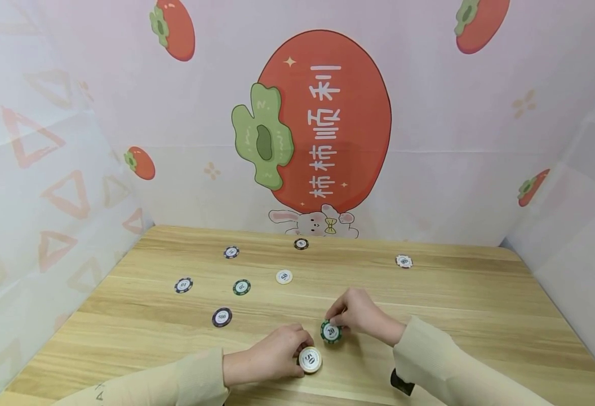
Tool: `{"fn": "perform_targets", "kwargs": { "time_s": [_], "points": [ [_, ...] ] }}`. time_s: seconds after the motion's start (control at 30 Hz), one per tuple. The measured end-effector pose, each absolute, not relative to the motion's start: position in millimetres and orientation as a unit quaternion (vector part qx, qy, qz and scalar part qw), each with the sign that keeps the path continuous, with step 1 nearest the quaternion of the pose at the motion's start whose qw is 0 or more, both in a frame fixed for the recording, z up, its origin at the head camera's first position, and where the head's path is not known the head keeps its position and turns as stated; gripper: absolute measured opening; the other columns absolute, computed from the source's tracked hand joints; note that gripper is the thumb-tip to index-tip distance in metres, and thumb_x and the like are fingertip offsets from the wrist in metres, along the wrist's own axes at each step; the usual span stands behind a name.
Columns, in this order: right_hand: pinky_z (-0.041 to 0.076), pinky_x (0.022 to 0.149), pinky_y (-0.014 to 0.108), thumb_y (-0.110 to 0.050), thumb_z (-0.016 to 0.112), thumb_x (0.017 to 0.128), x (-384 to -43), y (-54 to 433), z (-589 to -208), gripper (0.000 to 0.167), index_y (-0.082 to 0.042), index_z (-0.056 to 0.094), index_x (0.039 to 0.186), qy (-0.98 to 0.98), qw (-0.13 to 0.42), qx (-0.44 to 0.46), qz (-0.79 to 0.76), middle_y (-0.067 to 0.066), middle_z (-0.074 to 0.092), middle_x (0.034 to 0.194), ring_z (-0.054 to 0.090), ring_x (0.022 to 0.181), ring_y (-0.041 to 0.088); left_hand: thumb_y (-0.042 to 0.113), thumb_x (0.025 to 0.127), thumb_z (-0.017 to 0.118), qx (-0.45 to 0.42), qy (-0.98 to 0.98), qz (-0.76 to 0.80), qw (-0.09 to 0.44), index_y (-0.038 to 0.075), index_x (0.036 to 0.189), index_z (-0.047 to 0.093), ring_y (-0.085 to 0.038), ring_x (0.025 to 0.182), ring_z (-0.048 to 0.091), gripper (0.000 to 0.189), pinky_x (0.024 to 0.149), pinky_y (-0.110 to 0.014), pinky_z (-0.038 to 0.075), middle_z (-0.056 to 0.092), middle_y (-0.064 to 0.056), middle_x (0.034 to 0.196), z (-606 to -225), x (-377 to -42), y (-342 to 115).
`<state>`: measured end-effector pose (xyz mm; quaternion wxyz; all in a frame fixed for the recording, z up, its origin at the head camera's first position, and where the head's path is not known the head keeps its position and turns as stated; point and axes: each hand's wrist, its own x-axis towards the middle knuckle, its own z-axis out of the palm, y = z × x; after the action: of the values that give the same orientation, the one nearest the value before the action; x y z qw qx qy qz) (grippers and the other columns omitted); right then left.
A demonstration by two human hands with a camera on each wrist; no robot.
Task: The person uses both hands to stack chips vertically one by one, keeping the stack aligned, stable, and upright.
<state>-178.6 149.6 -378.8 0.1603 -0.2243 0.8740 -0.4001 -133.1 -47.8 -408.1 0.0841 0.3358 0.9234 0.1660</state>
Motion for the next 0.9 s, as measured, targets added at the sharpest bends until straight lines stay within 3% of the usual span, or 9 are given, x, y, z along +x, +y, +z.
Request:
{"fn": "perform_targets", "kwargs": {
  "time_s": [0.27, 0.9],
  "points": [
    [0.052, 0.052, 0.032, 0.004, 0.067, 0.076, -172, 148, -385, 0.008, 0.005, 0.070, 0.083, 0.848, 0.206, -0.196, -0.448, 0.011, 0.068, 0.078, 0.058, 0.059, 0.011, 0.014, 0.062, 0.081, 0.336, 0.922, 0.177, 0.081, 0.010, 0.093, 0.062, 0.000, 0.076, 0.048, 0.036, 0.068, -0.014, 0.041, 0.053, 0.007, 0.084, -406, -129, -49],
    [0.053, 0.057, 0.029, 0.008, 0.061, 0.079, -155, 144, -403, 0.013, 0.010, 0.066, 0.090, 0.781, 0.291, -0.130, -0.538, 0.015, 0.067, 0.081, 0.062, 0.066, 0.014, 0.020, 0.064, 0.082, 0.334, 0.921, 0.184, 0.082, 0.005, 0.096, 0.063, 0.001, 0.072, 0.045, 0.041, 0.063, -0.012, 0.040, 0.051, 0.005, 0.082, -407, -126, -47]
  ]
}}
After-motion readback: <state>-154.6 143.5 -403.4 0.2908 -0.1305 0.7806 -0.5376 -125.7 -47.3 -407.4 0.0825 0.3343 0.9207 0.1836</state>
